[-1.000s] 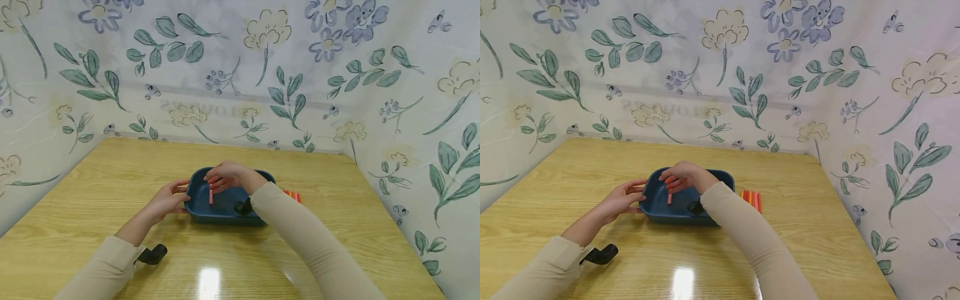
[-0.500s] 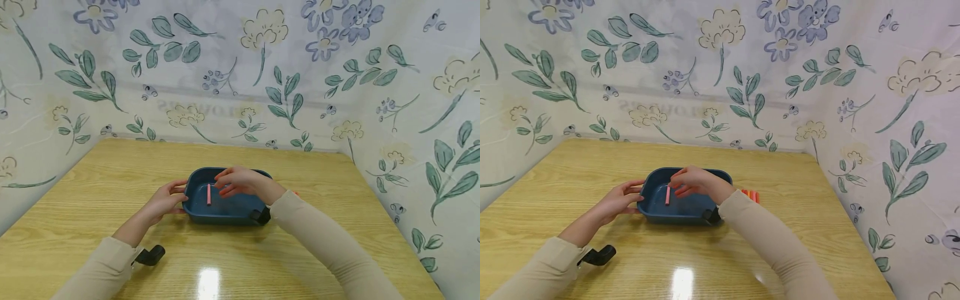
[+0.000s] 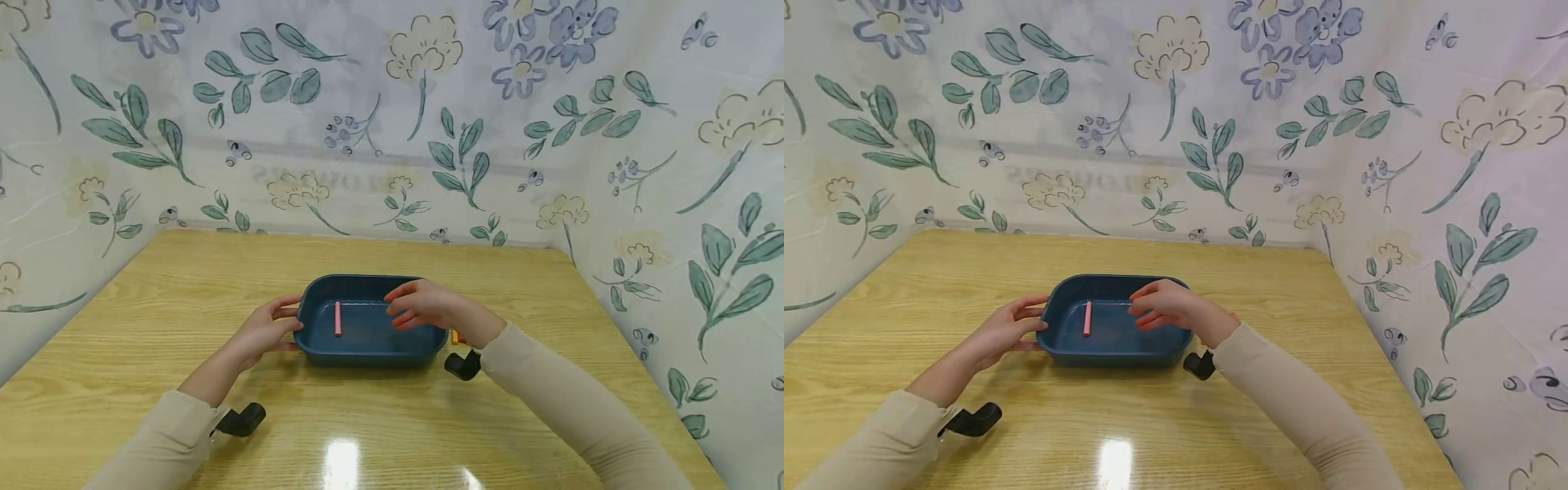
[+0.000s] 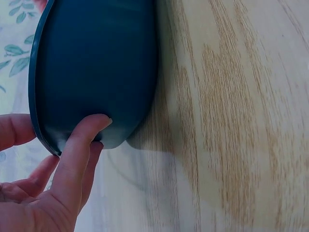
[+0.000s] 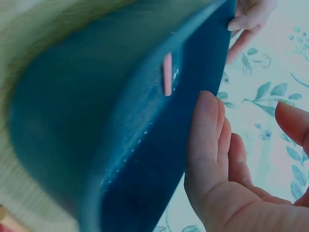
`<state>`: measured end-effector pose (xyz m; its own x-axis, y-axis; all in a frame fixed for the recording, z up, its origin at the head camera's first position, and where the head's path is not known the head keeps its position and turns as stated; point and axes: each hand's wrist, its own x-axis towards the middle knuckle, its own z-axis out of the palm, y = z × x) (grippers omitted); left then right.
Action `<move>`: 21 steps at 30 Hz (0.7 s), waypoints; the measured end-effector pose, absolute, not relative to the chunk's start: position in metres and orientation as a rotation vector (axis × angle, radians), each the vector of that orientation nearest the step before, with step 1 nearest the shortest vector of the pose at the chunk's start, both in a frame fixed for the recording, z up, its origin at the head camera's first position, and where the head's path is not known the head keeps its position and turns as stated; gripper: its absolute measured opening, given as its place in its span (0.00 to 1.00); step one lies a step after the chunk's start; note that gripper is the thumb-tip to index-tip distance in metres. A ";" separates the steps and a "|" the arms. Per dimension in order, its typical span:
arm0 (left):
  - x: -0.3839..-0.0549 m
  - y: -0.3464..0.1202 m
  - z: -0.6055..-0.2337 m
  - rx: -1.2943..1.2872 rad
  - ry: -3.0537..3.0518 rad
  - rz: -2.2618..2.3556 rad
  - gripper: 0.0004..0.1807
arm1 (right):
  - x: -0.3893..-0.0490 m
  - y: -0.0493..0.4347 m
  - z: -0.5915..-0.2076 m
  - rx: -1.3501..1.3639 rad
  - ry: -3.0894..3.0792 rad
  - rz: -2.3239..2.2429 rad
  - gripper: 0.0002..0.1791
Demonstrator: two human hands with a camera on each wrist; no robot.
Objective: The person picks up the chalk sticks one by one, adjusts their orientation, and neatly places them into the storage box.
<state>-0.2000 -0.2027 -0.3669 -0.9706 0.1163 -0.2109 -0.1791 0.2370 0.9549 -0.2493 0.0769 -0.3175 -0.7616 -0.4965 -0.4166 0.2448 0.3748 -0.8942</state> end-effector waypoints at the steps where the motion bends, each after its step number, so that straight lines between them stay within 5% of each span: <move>1: -0.200 -0.203 -0.367 -0.059 2.274 1.803 0.32 | -0.248 0.080 -0.318 -0.213 1.980 -1.445 0.22; 21: -0.201 -0.204 -0.370 -0.053 2.271 1.804 0.32 | -0.228 0.145 -0.342 -0.220 2.000 -1.664 0.23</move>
